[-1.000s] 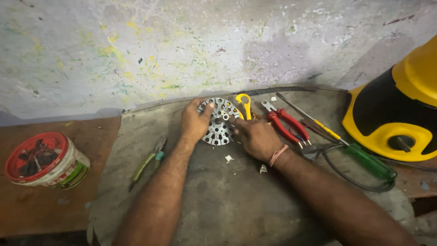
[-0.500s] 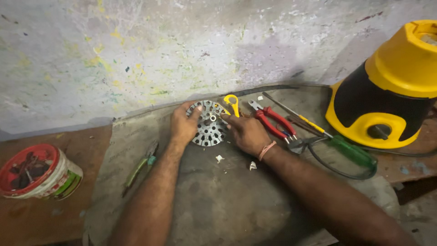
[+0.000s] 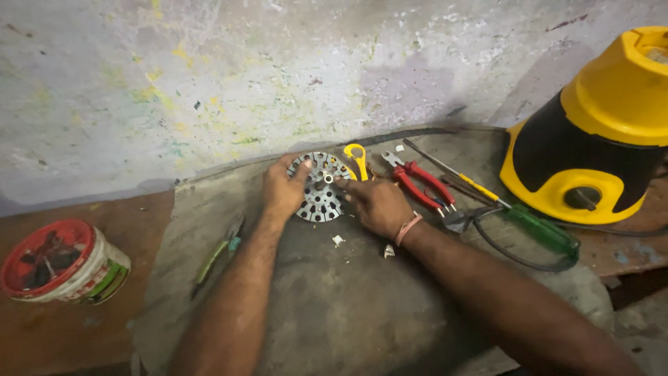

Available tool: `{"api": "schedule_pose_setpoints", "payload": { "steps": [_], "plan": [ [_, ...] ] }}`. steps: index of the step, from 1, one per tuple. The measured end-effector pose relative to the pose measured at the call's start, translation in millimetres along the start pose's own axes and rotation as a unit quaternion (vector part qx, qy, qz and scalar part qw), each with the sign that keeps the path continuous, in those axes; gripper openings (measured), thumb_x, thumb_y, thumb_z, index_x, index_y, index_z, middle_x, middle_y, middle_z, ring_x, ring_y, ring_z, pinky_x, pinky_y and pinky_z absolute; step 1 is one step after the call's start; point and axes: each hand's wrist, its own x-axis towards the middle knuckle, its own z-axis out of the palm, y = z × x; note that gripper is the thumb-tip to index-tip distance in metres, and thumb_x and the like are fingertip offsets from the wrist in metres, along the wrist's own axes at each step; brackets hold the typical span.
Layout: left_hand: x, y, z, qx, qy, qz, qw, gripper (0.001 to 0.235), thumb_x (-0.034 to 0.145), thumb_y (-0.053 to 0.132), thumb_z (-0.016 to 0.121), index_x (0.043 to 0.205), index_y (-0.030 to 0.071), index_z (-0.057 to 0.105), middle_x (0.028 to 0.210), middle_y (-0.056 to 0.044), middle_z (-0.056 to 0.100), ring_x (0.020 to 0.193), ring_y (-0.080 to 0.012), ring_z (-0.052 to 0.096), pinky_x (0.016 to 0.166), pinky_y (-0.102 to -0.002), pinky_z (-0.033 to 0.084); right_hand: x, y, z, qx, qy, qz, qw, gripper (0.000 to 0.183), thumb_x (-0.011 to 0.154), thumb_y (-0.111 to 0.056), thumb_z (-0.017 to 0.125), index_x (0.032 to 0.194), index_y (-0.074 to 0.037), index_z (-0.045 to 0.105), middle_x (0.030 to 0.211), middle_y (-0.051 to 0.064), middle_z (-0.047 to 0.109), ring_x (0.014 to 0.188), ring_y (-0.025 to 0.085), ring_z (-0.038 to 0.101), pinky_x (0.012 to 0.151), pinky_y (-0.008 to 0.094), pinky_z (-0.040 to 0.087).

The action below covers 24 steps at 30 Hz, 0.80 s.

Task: The person disassembles a fan motor by hand using tools including pliers, scissors, and a screwdriver to remove internal wires, metal casing, and the central coil assembly on a wooden workbench.

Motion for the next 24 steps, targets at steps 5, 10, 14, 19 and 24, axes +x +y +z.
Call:
{"api": "schedule_pose_setpoints", "payload": {
  "steps": [5,10,14,19,24],
  "plan": [
    [-1,-8,-1,-0.010,-0.006,0.000,1.000,0.034,0.090,0.027,0.075,0.115,0.003,0.074,0.103,-0.019,0.077,0.097,-0.0305,0.075,0.087,-0.040,0.056,4,-1,7,0.011,0.002,0.049,0.999,0.035,0.090,-0.015,0.066,0.124,-0.019,0.073,0.095,0.017,0.075,0.082,0.039,0.071,0.075,0.048,0.056],
    [0,-2,1,0.005,-0.004,-0.012,1.000,0.034,0.090,0.027,0.075,0.116,0.004,0.075,0.104,-0.020,0.077,0.097,-0.0309,0.075,0.087,-0.040,0.056,3,0,1,0.010,0.018,0.021,1.000,0.035,0.093,-0.017,0.065,0.127,-0.019,0.072,0.097,0.017,0.075,0.085,0.038,0.071,0.076,0.048,0.056],
    [2,-2,1,0.010,-0.007,-0.001,1.000,0.034,0.090,0.026,0.075,0.116,0.003,0.074,0.105,-0.021,0.077,0.097,-0.0315,0.075,0.086,-0.041,0.056,3,0,1,0.003,-0.020,0.056,0.998,0.032,0.094,-0.019,0.065,0.125,-0.023,0.073,0.096,0.017,0.074,0.085,0.037,0.072,0.076,0.047,0.057],
    [3,4,5,-0.014,-0.015,-0.014,1.000,0.032,0.090,0.025,0.073,0.114,0.004,0.075,0.100,-0.020,0.078,0.093,-0.0312,0.077,0.085,-0.041,0.058,3,-1,-2,0.008,0.033,0.046,0.998,0.031,0.092,-0.017,0.067,0.122,-0.022,0.074,0.098,0.016,0.075,0.087,0.038,0.071,0.076,0.047,0.056],
    [2,-8,4,0.006,0.002,0.010,1.000,0.033,0.090,0.025,0.075,0.115,0.003,0.074,0.103,-0.020,0.077,0.097,-0.0317,0.074,0.087,-0.042,0.056,2,3,2,0.002,-0.015,0.049,0.999,0.032,0.091,-0.019,0.068,0.123,-0.024,0.074,0.099,0.016,0.076,0.083,0.038,0.072,0.075,0.047,0.056]
  ]
}}
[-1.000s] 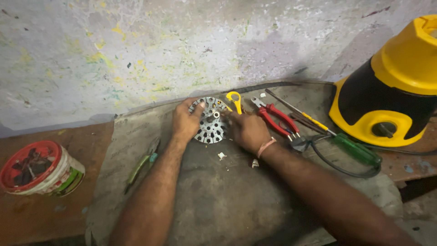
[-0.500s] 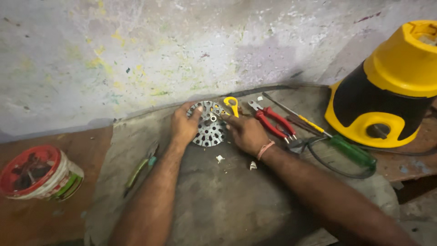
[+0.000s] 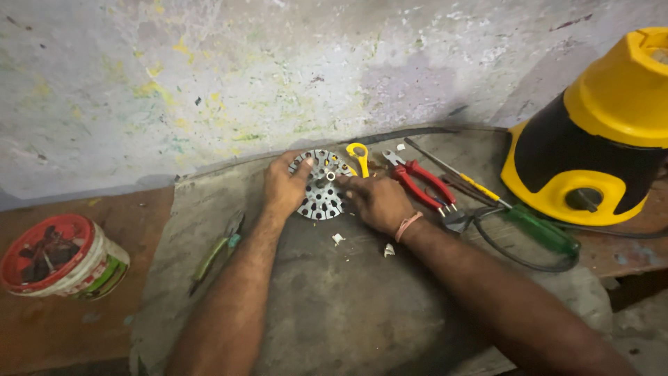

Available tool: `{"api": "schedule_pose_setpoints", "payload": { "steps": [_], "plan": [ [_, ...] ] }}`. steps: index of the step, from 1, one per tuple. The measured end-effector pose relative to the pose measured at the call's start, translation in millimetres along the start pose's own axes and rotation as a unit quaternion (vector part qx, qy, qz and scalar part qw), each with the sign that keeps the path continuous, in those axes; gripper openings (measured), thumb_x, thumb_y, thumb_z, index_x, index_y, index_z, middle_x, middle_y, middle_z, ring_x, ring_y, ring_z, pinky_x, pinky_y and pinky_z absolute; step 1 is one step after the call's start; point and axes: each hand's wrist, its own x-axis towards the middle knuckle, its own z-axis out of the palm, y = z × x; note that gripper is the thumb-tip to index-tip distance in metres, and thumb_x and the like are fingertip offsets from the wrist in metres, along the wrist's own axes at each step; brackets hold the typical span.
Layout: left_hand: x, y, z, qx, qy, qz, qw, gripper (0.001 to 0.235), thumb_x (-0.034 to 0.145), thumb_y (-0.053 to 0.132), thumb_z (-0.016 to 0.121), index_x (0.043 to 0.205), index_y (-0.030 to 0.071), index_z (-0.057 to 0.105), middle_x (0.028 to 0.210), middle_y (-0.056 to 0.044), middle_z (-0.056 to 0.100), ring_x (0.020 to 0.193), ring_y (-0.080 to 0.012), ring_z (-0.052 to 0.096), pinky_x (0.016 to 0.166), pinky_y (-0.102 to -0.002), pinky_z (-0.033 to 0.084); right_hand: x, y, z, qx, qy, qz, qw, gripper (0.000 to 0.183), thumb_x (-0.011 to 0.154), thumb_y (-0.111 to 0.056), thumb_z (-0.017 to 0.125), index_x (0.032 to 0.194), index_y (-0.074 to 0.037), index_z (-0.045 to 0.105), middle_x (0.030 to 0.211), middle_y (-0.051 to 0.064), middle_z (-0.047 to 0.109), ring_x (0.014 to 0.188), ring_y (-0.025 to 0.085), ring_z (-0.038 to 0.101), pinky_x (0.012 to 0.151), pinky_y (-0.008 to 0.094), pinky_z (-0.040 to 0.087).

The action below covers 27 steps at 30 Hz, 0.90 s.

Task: The person disassembles a fan motor by hand using tools including pliers, scissors, and a screwdriver to remove internal wires, metal casing, and the central coil assembly on a wooden workbench.

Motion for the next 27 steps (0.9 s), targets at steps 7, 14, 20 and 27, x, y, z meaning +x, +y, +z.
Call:
{"api": "schedule_pose_setpoints", "payload": {
  "steps": [7,14,20,27],
  "plan": [
    [2,2,0,-0.008,0.001,-0.001,1.000,0.032,0.089,0.026,0.075,0.113,0.004,0.075,0.101,-0.020,0.077,0.095,-0.0333,0.075,0.085,-0.042,0.057,4,-1,0,0.006,-0.001,0.031,1.000,0.033,0.091,-0.019,0.068,0.123,-0.020,0.074,0.096,0.017,0.075,0.084,0.037,0.072,0.077,0.046,0.057],
    [-2,2,-2,-0.020,0.004,0.032,0.999,0.031,0.089,0.023,0.075,0.113,0.004,0.075,0.104,-0.020,0.077,0.099,-0.0343,0.075,0.088,-0.042,0.056,2,5,4,0.044,0.070,-0.064,0.995,0.029,0.093,-0.016,0.065,0.121,-0.014,0.072,0.105,0.016,0.076,0.091,0.036,0.073,0.080,0.044,0.058],
    [1,-6,2,-0.018,0.008,0.042,0.999,0.032,0.091,0.024,0.075,0.113,0.002,0.074,0.104,-0.022,0.076,0.099,-0.0353,0.074,0.089,-0.043,0.056,1,12,9,-0.020,0.020,-0.024,0.999,0.031,0.093,-0.015,0.065,0.122,-0.015,0.074,0.090,0.018,0.074,0.081,0.039,0.070,0.072,0.049,0.055],
    [1,-1,0,-0.013,0.003,0.023,1.000,0.032,0.089,0.025,0.075,0.111,0.002,0.075,0.098,-0.021,0.077,0.092,-0.0335,0.076,0.082,-0.042,0.057,0,17,9,-0.005,0.017,-0.017,1.000,0.034,0.090,-0.018,0.068,0.124,-0.017,0.072,0.091,0.020,0.073,0.081,0.039,0.070,0.072,0.049,0.055]
  ]
}}
